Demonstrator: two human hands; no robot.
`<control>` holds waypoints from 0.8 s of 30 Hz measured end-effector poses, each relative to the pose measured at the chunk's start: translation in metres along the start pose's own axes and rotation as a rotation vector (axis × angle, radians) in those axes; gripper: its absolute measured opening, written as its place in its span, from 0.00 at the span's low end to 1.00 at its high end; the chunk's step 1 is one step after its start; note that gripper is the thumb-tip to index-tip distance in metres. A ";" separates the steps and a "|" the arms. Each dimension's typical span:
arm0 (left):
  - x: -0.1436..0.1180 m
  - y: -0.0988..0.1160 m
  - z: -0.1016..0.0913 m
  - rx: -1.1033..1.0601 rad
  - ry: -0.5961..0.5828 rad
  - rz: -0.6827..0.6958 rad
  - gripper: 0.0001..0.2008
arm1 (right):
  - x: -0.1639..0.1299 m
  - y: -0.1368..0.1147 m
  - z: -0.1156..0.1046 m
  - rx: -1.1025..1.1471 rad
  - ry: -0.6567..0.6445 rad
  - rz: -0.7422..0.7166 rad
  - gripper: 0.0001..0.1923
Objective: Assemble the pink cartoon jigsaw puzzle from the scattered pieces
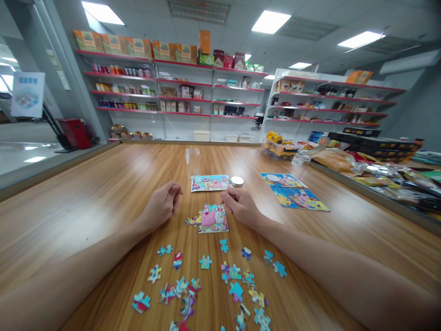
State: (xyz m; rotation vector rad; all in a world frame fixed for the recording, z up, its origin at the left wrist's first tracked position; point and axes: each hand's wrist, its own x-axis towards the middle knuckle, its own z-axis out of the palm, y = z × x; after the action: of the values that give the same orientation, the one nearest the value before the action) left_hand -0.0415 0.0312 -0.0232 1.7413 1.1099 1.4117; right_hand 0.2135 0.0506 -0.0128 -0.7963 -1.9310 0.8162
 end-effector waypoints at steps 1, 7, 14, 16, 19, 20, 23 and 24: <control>-0.001 -0.001 0.001 0.009 -0.018 0.024 0.07 | -0.001 0.001 0.000 0.001 0.003 -0.007 0.15; -0.001 0.002 -0.001 0.280 -0.127 0.429 0.18 | -0.001 0.007 0.000 -0.114 0.068 -0.143 0.11; -0.002 0.014 -0.001 0.493 -0.446 0.721 0.22 | 0.000 0.008 -0.004 -0.246 0.056 -0.157 0.15; -0.003 0.016 -0.001 0.510 -0.471 0.732 0.20 | 0.000 0.008 -0.005 -0.224 0.036 -0.121 0.14; -0.004 0.016 0.000 0.538 -0.507 0.762 0.21 | -0.003 0.006 -0.005 -0.205 -0.011 -0.073 0.11; -0.004 0.016 0.000 0.544 -0.514 0.767 0.22 | -0.005 0.004 -0.005 -0.203 -0.035 -0.075 0.10; -0.004 0.015 -0.001 0.546 -0.530 0.753 0.22 | -0.010 -0.001 -0.004 -0.192 -0.123 -0.130 0.09; -0.004 0.015 -0.001 0.544 -0.533 0.745 0.22 | -0.011 -0.003 -0.003 -0.188 -0.155 -0.153 0.09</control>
State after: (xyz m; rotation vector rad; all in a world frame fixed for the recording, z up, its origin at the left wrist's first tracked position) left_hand -0.0394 0.0204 -0.0117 2.9117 0.5825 0.9203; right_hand 0.2206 0.0407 -0.0142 -0.7014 -2.2016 0.6257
